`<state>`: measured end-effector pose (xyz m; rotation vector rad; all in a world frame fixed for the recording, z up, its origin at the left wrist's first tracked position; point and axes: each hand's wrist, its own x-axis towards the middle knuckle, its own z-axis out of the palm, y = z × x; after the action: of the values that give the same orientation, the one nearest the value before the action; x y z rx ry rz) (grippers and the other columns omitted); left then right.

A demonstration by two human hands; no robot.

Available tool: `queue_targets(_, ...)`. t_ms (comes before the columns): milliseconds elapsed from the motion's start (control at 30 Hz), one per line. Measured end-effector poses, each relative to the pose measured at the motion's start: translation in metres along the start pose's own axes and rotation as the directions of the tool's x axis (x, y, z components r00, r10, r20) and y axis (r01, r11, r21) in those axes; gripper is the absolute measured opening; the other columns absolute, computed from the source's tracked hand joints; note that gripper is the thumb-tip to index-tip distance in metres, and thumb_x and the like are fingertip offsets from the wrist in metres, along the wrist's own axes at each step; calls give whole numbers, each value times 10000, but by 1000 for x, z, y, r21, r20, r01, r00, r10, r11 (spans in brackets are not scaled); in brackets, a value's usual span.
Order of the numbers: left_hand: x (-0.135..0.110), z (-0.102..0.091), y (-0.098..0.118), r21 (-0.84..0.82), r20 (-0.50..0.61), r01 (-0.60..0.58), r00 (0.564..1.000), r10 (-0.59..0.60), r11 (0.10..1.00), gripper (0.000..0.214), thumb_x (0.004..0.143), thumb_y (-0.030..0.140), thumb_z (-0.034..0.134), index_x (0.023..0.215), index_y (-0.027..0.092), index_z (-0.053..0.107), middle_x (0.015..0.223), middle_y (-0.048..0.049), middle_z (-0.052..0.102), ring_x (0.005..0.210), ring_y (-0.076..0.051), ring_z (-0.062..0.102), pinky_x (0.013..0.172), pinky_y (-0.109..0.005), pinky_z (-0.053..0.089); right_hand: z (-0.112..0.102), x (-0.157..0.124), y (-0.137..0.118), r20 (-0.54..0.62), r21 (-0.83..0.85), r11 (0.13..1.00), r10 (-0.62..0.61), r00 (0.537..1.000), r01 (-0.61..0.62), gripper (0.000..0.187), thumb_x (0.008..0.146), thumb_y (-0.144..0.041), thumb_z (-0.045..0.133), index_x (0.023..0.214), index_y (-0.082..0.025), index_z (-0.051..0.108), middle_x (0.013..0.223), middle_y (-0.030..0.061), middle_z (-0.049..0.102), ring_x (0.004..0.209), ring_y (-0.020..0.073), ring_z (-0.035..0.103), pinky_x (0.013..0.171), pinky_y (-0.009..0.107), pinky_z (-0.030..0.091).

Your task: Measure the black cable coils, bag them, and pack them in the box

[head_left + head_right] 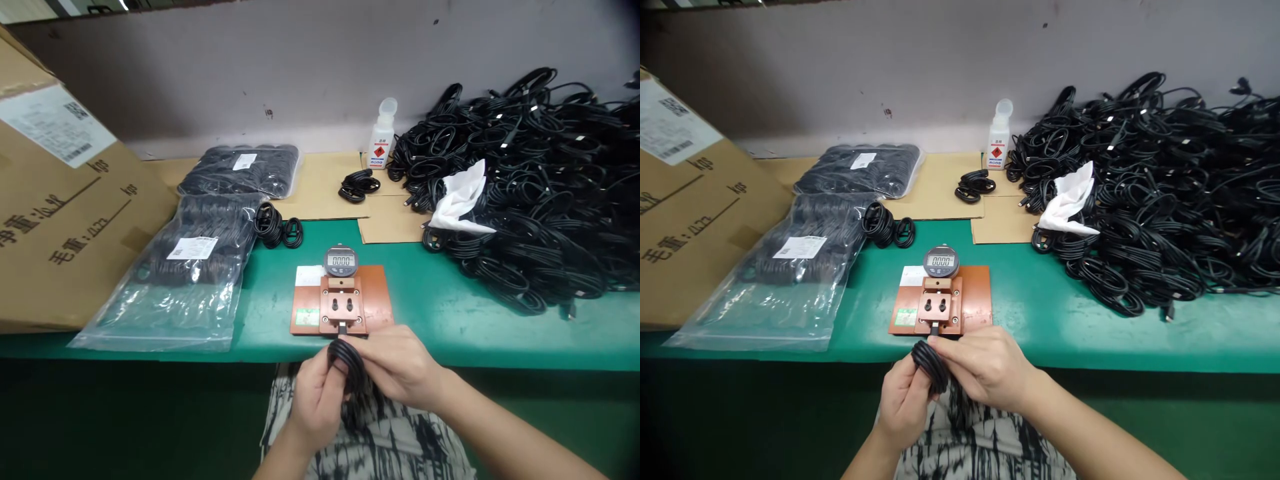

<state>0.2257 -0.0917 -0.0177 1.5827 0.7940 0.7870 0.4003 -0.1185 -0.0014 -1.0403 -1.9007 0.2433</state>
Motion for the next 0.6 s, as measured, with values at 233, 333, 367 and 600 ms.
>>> queue_targets(233,0,7,12,-110,-97,163,980,-174,980,367,923,424,484,667,165,531,500,35,460,413,-84,413,396,-182,323,0,0,0,31,50,997,51,998,-52,366,921,-90,458,1264,-147,574,743,53,718,621,167,681,586,288,574)
queue_targets(333,0,13,20,-172,-161,223,955,-251,960,418,894,501,510,646,165,527,462,43,438,398,-76,361,394,-192,277,-1,1,0,58,73,994,77,995,-81,380,916,-85,457,1270,-162,574,775,56,726,668,174,694,618,294,581)
queue_targets(367,0,14,22,-195,-160,247,947,-279,949,424,883,518,521,648,165,527,452,45,435,396,-76,357,395,-194,274,-1,2,-1,57,81,993,83,995,-87,378,917,-86,456,1267,-165,577,782,56,728,670,173,694,618,293,578)
queue_targets(600,2,17,26,-278,-180,323,907,-380,904,438,841,557,577,642,171,513,425,60,423,373,-77,380,391,-193,314,-3,8,-3,43,84,989,122,992,-126,332,933,-92,445,1202,-183,617,787,50,736,628,156,684,563,262,540)
